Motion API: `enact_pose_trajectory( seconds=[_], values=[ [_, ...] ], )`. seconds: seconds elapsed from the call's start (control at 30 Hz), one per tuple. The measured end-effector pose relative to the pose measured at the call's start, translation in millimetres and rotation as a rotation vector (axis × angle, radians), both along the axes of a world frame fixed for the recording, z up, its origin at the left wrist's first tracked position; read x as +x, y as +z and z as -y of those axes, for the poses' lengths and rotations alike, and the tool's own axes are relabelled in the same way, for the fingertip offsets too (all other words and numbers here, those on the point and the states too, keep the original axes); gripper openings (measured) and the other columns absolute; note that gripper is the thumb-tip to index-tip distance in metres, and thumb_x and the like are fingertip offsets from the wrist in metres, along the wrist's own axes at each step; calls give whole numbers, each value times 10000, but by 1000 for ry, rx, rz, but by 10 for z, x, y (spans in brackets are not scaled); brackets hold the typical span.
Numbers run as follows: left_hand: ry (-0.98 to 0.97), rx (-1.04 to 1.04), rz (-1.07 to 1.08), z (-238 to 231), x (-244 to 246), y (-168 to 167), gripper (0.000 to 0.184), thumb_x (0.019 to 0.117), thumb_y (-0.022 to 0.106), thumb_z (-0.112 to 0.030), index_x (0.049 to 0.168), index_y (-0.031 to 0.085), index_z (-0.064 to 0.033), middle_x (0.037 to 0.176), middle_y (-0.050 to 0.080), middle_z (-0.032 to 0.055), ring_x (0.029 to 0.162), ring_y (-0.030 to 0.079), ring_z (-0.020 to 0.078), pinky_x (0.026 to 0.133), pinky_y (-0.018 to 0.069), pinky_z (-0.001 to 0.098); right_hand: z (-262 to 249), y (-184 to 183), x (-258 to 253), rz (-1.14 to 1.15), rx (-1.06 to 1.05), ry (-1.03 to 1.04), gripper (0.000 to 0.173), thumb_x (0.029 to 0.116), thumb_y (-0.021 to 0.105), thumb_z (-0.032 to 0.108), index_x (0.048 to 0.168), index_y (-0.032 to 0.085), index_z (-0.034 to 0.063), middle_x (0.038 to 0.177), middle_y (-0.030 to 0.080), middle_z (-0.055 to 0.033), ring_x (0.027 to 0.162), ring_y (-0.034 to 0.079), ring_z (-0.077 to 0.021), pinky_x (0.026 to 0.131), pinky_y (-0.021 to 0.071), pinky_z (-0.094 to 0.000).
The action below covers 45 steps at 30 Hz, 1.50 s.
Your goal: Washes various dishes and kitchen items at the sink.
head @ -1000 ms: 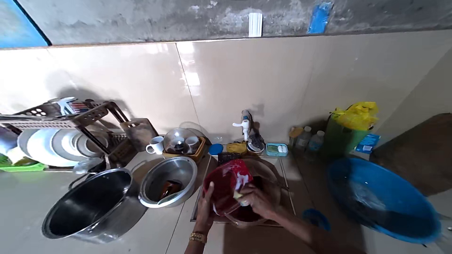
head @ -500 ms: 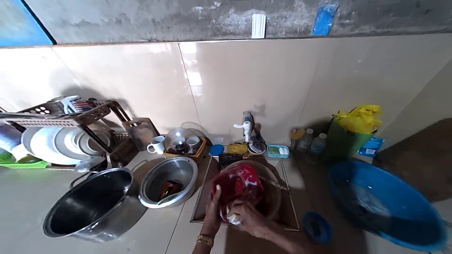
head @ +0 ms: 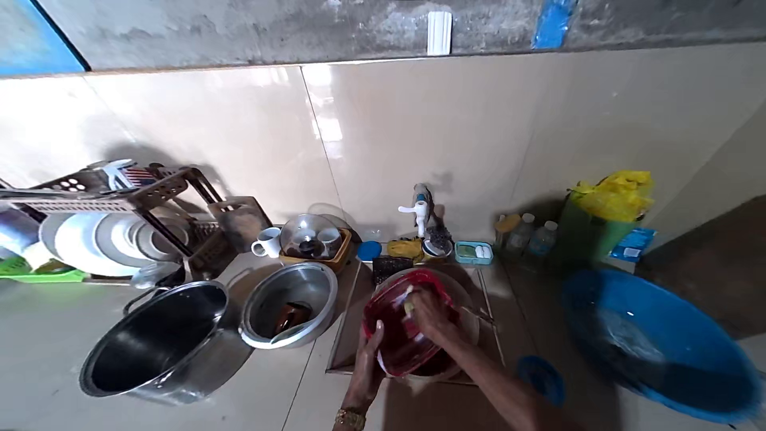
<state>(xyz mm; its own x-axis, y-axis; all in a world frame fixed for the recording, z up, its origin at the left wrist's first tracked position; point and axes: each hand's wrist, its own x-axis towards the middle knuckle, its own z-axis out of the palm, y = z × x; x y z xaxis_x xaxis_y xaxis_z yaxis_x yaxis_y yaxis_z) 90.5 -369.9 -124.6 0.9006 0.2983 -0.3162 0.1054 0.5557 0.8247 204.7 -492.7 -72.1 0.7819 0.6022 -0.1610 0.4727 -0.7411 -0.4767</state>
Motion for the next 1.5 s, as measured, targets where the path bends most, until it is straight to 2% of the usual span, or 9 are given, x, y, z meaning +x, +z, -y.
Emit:
enact_pose_trajectory(
  seconds=[0.17, 0.37, 0.57, 0.77, 1.0, 1.13, 1.23, 1.37, 1.5],
  values=[
    [22, -23, 24, 67, 41, 11, 525, 1104, 378, -352, 1561, 308, -103, 1277, 646, 168, 1104, 675, 258, 904, 585, 460, -142, 54, -442, -33, 100, 233, 254, 904, 610, -42, 1140, 664, -121, 1229, 635, -318, 1218, 584, -459, 1072, 438, -572],
    [32, 93, 35, -107, 26, 19, 641, 1072, 459, -306, 1623, 179, -136, 1447, 547, 173, 1236, 622, 265, 989, 561, 456, 37, 55, -119, 7, -66, 37, 359, 958, 594, 43, 1299, 615, -68, 1348, 575, -313, 1295, 537, -470, 1075, 438, -611],
    [-93, -34, 43, 21, 67, 135, 490, 1117, 301, -366, 1467, 447, -55, 1231, 679, 152, 1101, 683, 241, 932, 583, 445, -212, 59, -272, 69, 37, 401, 241, 902, 587, -77, 1120, 656, -153, 1290, 609, -315, 1305, 526, -445, 1148, 380, -513],
    [46, 183, 45, -54, 137, 51, 645, 1049, 503, -290, 1609, 233, -117, 1493, 509, 157, 1285, 586, 245, 1029, 538, 442, -98, 75, -53, 195, -106, 194, 426, 877, 642, -66, 1296, 587, -123, 1386, 543, -337, 1348, 478, -492, 1177, 304, -618],
    [97, 500, 104, -70, 98, 156, 804, 901, 662, -329, 1583, 321, -75, 1538, 457, 169, 1359, 517, 217, 1089, 482, 394, 73, -51, -40, -85, -137, -82, 564, 1001, 578, 156, 1485, 417, -85, 1338, 580, -319, 1255, 583, -447, 1052, 475, -557],
    [105, 503, 137, -90, 181, 144, 768, 933, 633, -320, 1585, 314, -70, 1545, 453, 160, 1373, 502, 210, 1104, 469, 392, 96, -117, -345, -243, 207, 54, 471, 905, 642, 55, 1352, 547, -58, 1299, 613, -273, 1233, 591, -379, 1070, 455, -520],
    [61, 544, 155, -69, 265, 210, 761, 947, 638, -309, 1588, 306, -71, 1548, 447, 164, 1358, 512, 226, 1086, 479, 408, 91, -145, -553, -344, 446, 136, 465, 1014, 500, 52, 1447, 467, -114, 1434, 538, -298, 1367, 513, -338, 1179, 367, -428],
    [55, 612, 188, -225, 241, 233, 787, 902, 661, -355, 1574, 347, -94, 1517, 487, 133, 1344, 528, 193, 1081, 493, 387, 312, -504, -168, 91, 216, 229, 436, 904, 565, 15, 1334, 636, 29, 1394, 606, -200, 1362, 520, -344, 1171, 369, -522],
    [43, 627, 168, -119, 247, 221, 784, 905, 669, -360, 1569, 359, -83, 1523, 487, 137, 1360, 519, 194, 1103, 478, 394, 141, -149, -568, -281, 244, 231, 589, 898, 677, 51, 1447, 493, -56, 1411, 569, -264, 1337, 540, -358, 1145, 409, -513]
  ],
)
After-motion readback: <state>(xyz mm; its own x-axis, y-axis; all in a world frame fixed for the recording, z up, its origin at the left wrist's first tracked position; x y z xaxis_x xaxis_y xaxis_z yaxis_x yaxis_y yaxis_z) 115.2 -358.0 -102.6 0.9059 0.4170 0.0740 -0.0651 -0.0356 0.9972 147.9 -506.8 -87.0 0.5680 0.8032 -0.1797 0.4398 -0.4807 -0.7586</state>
